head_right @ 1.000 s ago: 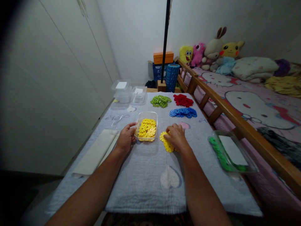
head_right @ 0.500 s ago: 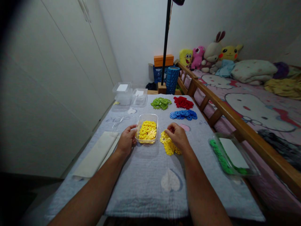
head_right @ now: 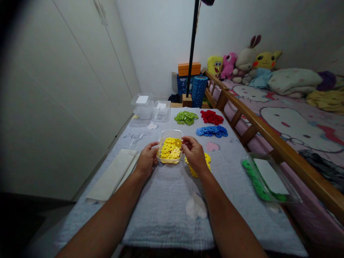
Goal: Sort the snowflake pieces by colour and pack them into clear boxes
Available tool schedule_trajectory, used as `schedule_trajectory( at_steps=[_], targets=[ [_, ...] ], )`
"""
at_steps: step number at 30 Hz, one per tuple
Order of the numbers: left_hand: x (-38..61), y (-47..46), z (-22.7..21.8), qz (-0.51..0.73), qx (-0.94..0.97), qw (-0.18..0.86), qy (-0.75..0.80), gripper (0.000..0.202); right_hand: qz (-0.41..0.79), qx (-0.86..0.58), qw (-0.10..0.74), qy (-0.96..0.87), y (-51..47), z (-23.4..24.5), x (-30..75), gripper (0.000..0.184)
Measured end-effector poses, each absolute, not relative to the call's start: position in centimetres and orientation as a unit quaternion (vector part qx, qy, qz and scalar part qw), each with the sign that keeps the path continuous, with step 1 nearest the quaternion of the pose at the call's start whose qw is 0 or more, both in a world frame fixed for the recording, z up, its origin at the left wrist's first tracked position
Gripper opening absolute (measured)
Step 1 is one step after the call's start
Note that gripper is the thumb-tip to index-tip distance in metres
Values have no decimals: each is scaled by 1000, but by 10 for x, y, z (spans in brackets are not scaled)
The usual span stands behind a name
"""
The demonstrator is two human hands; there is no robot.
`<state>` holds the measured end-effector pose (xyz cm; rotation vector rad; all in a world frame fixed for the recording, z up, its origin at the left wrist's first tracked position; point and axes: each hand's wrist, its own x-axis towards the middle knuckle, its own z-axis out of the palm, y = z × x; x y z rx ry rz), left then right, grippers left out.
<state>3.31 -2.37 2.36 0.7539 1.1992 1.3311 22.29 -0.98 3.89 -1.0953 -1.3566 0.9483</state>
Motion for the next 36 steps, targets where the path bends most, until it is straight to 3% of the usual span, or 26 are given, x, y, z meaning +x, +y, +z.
schedule_trajectory(
  at_steps=[5, 9, 11, 17, 20, 24, 27, 32, 36],
  targets=[
    [33, -23, 22, 569, 323, 564, 503, 40, 358, -487, 538, -587, -9, 39, 233, 29],
    [33, -23, 21, 569, 324, 569, 498, 41, 235, -538, 508, -630, -5, 34, 252, 20],
    [33, -23, 20, 570, 327, 566, 498, 41, 162, -576, 444, -667, -3, 30, 259, 20],
    [32, -21, 18, 568, 334, 559, 504, 42, 75, -674, 128, -723, -7, 20, 263, 27],
    [32, -21, 18, 569, 333, 560, 502, 41, 68, -670, 78, -735, -9, 20, 259, 31],
    [32, -21, 18, 566, 335, 560, 503, 41, 78, -664, 123, -734, -5, 19, 260, 32],
    [32, -22, 19, 565, 337, 559, 505, 40, 138, -651, 192, -721, -1, 19, 264, 23],
    [33, -22, 19, 567, 338, 560, 500, 40, 216, -612, 373, -663, 0, 23, 268, 8],
    [33, -22, 19, 565, 339, 556, 506, 42, 205, -566, 523, -603, -6, 34, 260, 14]
  ],
)
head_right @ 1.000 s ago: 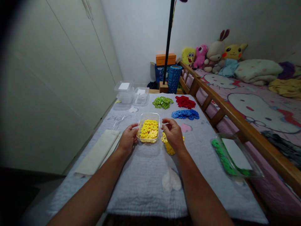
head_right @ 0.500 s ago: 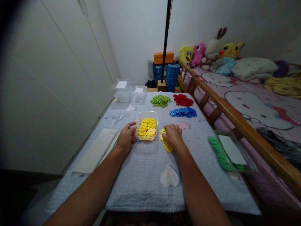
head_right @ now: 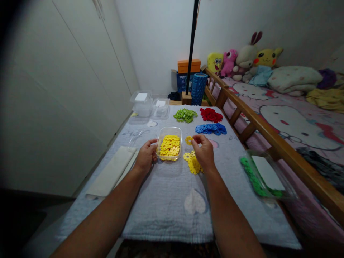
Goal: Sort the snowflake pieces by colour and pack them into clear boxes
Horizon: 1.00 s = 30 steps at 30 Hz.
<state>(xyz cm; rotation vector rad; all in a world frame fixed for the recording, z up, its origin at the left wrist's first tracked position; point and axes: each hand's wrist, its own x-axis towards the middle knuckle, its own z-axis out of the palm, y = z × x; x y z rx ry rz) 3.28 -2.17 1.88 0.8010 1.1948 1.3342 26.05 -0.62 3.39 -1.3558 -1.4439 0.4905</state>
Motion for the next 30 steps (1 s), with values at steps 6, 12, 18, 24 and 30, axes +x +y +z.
schedule_trajectory(
  at_steps=[6, 12, 18, 24, 30],
  targets=[
    [33, -22, 20, 565, 334, 561, 504, 42, 223, -498, 552, -631, -19, 43, 237, 10],
    [33, -23, 20, 562, 324, 564, 512, 40, 222, -498, 489, -681, -24, 36, 223, 7],
    [34, -23, 21, 565, 332, 558, 509, 39, 155, -519, 492, -682, -21, 41, 238, 17],
    [33, -23, 20, 568, 337, 556, 505, 39, 122, -595, 376, -700, -5, 36, 285, 12],
    [32, -22, 18, 569, 334, 564, 497, 40, 180, -581, 120, -785, -12, 36, 303, 10]
  ],
)
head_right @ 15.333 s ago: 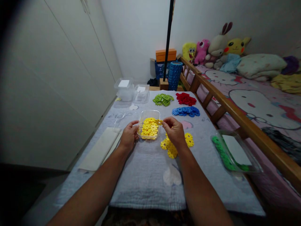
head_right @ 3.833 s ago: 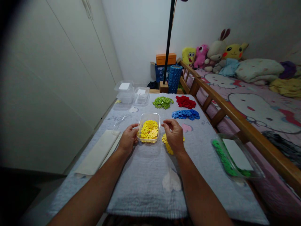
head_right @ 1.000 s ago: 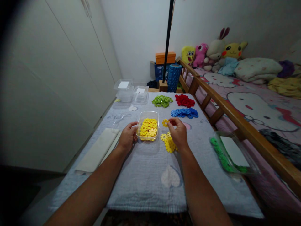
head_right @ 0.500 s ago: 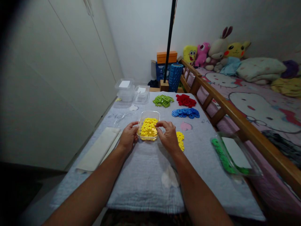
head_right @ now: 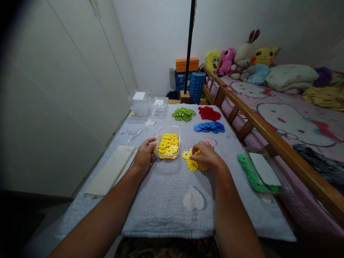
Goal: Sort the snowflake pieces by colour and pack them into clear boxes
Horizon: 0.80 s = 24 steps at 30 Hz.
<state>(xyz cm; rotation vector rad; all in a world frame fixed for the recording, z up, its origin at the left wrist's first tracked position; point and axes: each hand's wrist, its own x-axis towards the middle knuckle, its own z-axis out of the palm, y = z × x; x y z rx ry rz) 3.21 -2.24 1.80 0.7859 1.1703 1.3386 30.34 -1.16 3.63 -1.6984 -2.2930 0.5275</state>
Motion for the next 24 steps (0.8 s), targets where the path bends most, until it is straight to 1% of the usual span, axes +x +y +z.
schedule_trajectory(
  at_steps=[3, 5, 7, 9, 13, 15, 20, 24],
  targets=[
    [32, -22, 18, 568, 334, 564, 498, 39, 170, -594, 49, -785, -21, 42, 297, 21],
    [32, -23, 19, 568, 336, 560, 501, 39, 166, -603, 23, -780, -24, 45, 293, 24],
    [32, -23, 20, 570, 337, 557, 501, 38, 164, -605, 22, -779, -24, 45, 289, 21],
    [33, -23, 21, 572, 336, 558, 499, 38, 157, -607, 42, -777, -21, 42, 288, 15],
    [33, -23, 21, 569, 336, 560, 500, 38, 152, -609, 104, -772, -12, 34, 288, 8],
    [33, -23, 21, 567, 335, 561, 501, 38, 190, -595, 140, -769, -10, 34, 291, 7],
    [33, -23, 21, 568, 337, 560, 499, 38, 364, -538, 286, -704, -12, 45, 298, 23],
    [33, -23, 22, 565, 334, 563, 503, 38, 408, -516, 421, -625, -17, 54, 288, 31]
  ],
)
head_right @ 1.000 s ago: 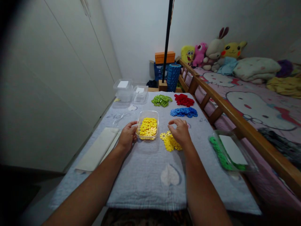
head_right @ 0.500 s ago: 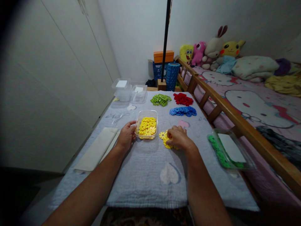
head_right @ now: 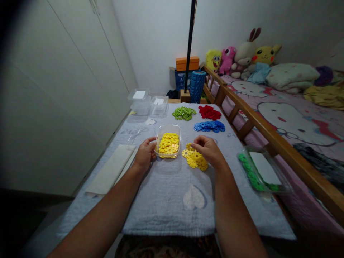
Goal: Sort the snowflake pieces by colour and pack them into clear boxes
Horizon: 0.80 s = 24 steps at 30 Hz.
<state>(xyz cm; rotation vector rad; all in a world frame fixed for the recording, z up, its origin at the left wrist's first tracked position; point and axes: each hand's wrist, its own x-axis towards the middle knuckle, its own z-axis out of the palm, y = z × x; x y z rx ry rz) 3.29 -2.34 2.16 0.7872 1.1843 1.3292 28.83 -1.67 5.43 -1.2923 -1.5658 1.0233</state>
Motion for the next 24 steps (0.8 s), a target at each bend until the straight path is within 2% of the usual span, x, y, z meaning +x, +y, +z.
schedule_trajectory(
  at_steps=[4, 11, 15, 21, 24],
  targets=[
    [33, -23, 20, 568, 332, 556, 508, 38, 418, -484, 516, -570, -20, 54, 264, 30],
    [33, -23, 21, 567, 331, 562, 503, 40, 390, -475, 544, -571, -22, 46, 231, 20],
    [33, -24, 23, 564, 331, 564, 504, 40, 369, -484, 505, -612, -24, 41, 226, 15],
    [33, -24, 22, 566, 330, 561, 506, 39, 248, -557, 464, -643, -19, 44, 248, 26],
    [33, -23, 21, 568, 330, 558, 507, 39, 203, -580, 413, -672, -11, 42, 270, 16]
  ],
)
